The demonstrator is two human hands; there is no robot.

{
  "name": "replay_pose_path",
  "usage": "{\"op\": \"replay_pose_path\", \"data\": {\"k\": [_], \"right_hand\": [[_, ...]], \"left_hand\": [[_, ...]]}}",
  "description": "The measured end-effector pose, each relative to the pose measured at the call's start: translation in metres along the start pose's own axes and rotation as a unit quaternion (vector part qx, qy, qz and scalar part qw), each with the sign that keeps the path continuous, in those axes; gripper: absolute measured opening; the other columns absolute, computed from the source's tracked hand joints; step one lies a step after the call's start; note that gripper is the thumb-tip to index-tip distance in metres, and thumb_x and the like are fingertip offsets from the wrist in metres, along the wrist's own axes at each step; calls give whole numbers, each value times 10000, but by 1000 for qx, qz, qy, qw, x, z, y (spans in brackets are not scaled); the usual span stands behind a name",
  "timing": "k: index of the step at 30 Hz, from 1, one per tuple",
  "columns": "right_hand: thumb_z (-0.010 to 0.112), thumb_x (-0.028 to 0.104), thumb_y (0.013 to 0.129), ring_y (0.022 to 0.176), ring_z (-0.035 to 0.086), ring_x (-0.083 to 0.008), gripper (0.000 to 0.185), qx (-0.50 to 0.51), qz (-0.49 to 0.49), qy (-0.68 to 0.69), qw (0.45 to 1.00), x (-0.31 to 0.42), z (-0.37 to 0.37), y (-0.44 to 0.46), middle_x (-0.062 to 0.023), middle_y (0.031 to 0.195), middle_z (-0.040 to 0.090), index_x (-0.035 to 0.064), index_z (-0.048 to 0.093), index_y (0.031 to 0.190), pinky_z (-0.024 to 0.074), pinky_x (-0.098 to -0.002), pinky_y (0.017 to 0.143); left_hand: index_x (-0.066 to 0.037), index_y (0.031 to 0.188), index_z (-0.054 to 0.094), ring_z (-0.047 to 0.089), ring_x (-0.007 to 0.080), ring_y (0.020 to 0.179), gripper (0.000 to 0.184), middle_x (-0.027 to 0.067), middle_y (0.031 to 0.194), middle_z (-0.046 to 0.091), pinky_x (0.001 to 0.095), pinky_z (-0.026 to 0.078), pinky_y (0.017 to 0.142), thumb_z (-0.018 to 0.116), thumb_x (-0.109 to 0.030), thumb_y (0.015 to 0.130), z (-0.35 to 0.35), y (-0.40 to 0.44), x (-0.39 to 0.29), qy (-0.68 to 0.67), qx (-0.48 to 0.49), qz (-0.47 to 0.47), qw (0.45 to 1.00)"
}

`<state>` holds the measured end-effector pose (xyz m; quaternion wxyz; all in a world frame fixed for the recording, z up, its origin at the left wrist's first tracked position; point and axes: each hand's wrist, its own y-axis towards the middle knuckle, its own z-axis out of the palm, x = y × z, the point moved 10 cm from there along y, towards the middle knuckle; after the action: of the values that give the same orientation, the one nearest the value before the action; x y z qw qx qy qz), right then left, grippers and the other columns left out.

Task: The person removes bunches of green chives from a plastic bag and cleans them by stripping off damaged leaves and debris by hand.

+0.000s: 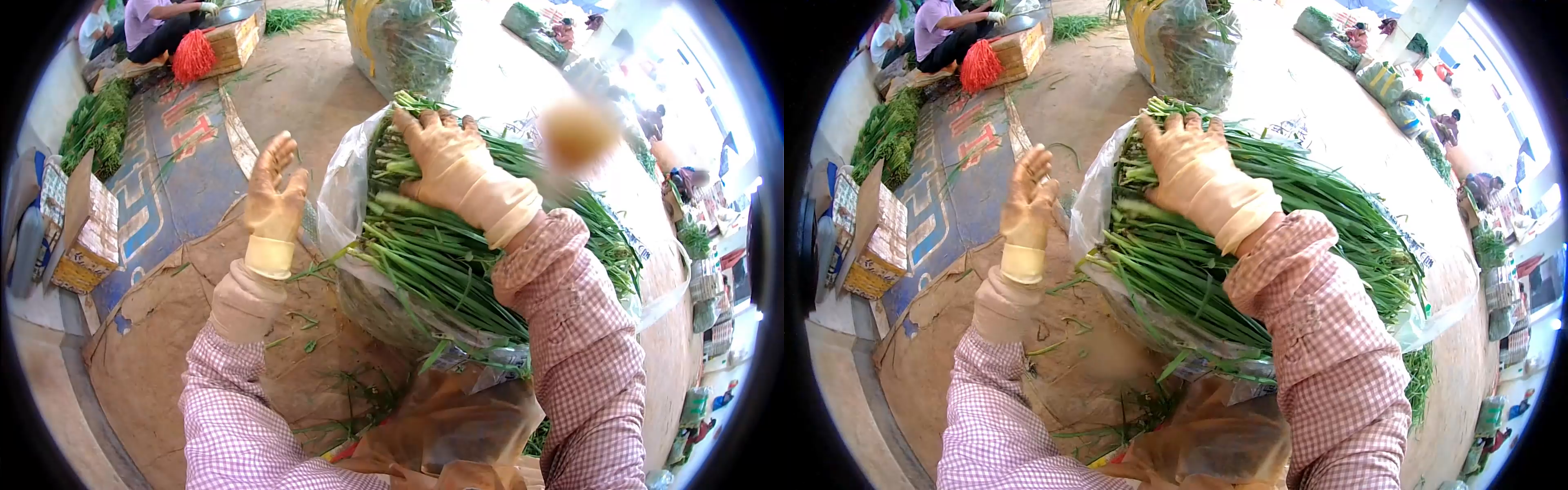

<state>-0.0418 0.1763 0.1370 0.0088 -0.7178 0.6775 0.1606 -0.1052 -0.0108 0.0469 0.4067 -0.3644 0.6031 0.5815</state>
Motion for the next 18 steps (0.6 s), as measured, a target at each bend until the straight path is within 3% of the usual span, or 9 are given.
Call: {"op": "replay_pose_path", "data": {"k": [1,3,6,8,9,12,14,16,18], "right_hand": [[758,342,721,1215,474,-372,788,-19,-7,-29,999,2,3,-1,-205,1268,510,78,385,1363,340,-492,1053],[764,345,722,1226,470,-371,787,-36,-11,-55,998,7,3,1,-206,1273,512,74,391,1359,343,-500,1053],[770,332,707,1186,518,-347,753,75,7,-22,997,1,8,13,-185,1247,550,72,428,1326,390,-471,1017],[763,286,694,1085,594,-321,663,91,26,56,994,-6,3,14,-161,1142,619,66,493,1259,467,-424,928],[740,230,686,997,632,-323,538,37,0,110,993,-8,-5,14,-164,1026,658,56,559,1162,510,-395,843],[735,231,658,974,615,-371,594,23,-8,148,989,-21,0,15,-218,1010,640,46,549,1192,487,-410,876],[724,181,674,943,640,-331,533,8,-3,127,992,-28,-5,8,-205,992,652,35,557,1158,507,-389,861],[687,137,710,876,663,-307,409,-79,2,319,945,-55,-22,0,-179,931,670,8,578,1083,528,-391,795],[721,148,718,834,646,-213,461,-137,27,437,888,-91,-32,-9,-130,932,673,-8,566,1123,531,-309,776]], "left_hand": [[-30,1328,465,540,211,1155,524,125,1282,548,328,435,973,560,59,821,2,0,-9,0,2,-2,1000],[-9,1305,483,540,206,1159,492,123,1260,561,320,410,995,570,50,823,9,-4,-53,9,-5,115,993],[-3,1288,502,542,194,1154,468,125,1236,576,311,397,1003,576,43,828,34,-10,-73,34,39,158,986],[1,1274,515,552,189,1129,443,129,1200,593,307,409,990,571,40,836,42,-12,-72,12,50,144,988],[2,1271,518,556,187,1119,440,130,1188,598,305,414,982,572,39,836,43,-12,-65,6,51,112,992],[3,1264,524,564,186,1103,433,129,1167,607,303,425,969,575,40,836,43,-14,-59,4,50,80,995],[3,1260,527,568,186,1096,430,129,1159,612,303,429,964,577,42,835,42,-17,-61,8,49,83,995],[4,1258,530,565,184,1102,428,129,1155,614,304,427,966,585,31,834,39,-19,-63,0,42,68,997],[-1,1255,535,566,183,1103,430,127,1155,618,305,426,968,599,14,830,36,-22,-71,-11,36,81,996]]}}
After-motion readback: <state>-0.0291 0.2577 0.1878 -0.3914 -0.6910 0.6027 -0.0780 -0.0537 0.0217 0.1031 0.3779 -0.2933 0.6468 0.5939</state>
